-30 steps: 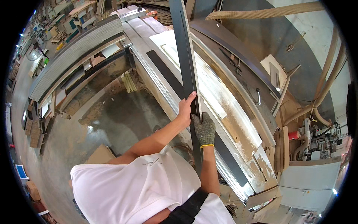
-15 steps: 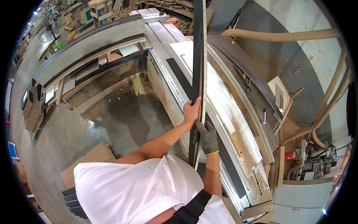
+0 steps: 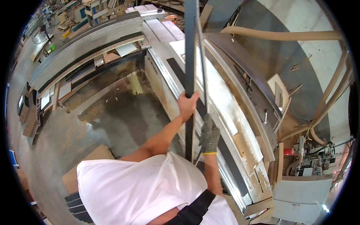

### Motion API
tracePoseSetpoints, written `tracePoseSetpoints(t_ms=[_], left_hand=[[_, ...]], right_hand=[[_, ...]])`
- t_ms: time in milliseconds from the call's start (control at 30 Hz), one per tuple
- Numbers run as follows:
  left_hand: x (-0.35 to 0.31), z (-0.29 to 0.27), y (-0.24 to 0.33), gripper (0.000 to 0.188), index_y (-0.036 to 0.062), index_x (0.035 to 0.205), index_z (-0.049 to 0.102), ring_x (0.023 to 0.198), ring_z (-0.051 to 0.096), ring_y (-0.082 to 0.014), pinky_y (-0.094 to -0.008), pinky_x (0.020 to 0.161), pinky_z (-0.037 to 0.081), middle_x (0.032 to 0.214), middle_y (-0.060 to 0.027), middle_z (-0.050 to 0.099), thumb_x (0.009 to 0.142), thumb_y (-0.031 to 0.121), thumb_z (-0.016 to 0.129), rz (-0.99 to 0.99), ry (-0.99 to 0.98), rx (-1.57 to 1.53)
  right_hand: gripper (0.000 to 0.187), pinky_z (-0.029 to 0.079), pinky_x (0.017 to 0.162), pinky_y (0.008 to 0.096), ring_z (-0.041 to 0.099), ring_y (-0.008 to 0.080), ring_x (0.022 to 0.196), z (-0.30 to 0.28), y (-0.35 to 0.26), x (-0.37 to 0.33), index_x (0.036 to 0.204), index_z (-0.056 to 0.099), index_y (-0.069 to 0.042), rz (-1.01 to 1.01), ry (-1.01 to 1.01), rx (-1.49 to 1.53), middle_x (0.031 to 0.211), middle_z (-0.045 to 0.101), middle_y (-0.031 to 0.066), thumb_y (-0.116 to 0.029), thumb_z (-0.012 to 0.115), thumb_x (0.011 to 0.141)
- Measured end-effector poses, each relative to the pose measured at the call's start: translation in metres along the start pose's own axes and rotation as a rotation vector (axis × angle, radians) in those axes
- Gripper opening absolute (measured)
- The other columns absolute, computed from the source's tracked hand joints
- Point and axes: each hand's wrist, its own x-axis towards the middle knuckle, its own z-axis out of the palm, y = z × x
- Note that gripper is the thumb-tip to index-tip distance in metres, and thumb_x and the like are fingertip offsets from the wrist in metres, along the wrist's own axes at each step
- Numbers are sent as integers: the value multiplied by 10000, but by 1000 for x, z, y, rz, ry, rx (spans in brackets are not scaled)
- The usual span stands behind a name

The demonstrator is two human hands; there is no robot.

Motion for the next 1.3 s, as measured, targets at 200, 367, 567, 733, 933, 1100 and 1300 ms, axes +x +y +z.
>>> tracePoseSetpoints(t_ms=[200,367,567,733,933,1100,1300], left_hand=[[4,-8,12,335,-35,983,703,730,589,-142,-332,690,484,820,-49,688,899,283,769,-10,31,90],[26,-19,-6,361,-48,1011,714,797,626,-163,-345,746,501,881,-68,718,889,287,773,27,114,137],[43,-39,14,320,-50,929,693,691,581,-164,-369,687,481,751,-63,663,891,266,731,159,178,118],[48,-43,15,352,-99,961,647,723,542,-172,-394,691,453,810,-78,642,913,245,701,190,342,-89],[40,-60,-9,310,-121,1012,640,802,583,-190,-368,760,481,876,-106,670,907,168,681,128,304,-38],[-8,-23,-12,228,-55,1001,661,754,571,-167,-370,704,483,841,-81,672,889,139,706,338,68,125],[-44,-22,0,259,-34,1046,670,797,636,-119,-307,734,529,899,-76,721,847,95,773,188,-224,6]], right_hand=[[520,396,540,323,481,120,544,-14,-15,10,723,675,-34,120,-54,-21,559,488,1,-491,658,971],[514,313,443,266,419,70,466,-57,8,10,902,696,-28,-35,28,61,530,442,-41,-517,577,1006],[401,409,498,211,357,51,469,-252,82,-55,1333,548,27,-183,232,302,629,410,-55,-265,437,1083],[492,352,444,189,384,67,516,-375,100,-160,1520,451,-141,-390,885,789,1012,670,72,-220,525,1040],[456,353,470,186,470,64,594,-369,66,-150,1403,581,-79,-293,650,199,852,638,33,-58,488,957],[364,512,922,372,672,177,969,-183,42,-12,1201,709,-2,-178,305,-87,1087,739,133,-256,711,941],[442,538,785,409,703,339,863,-25,-26,15,1078,709,-38,-333,-86,-407,912,716,181,-421,769,865]])
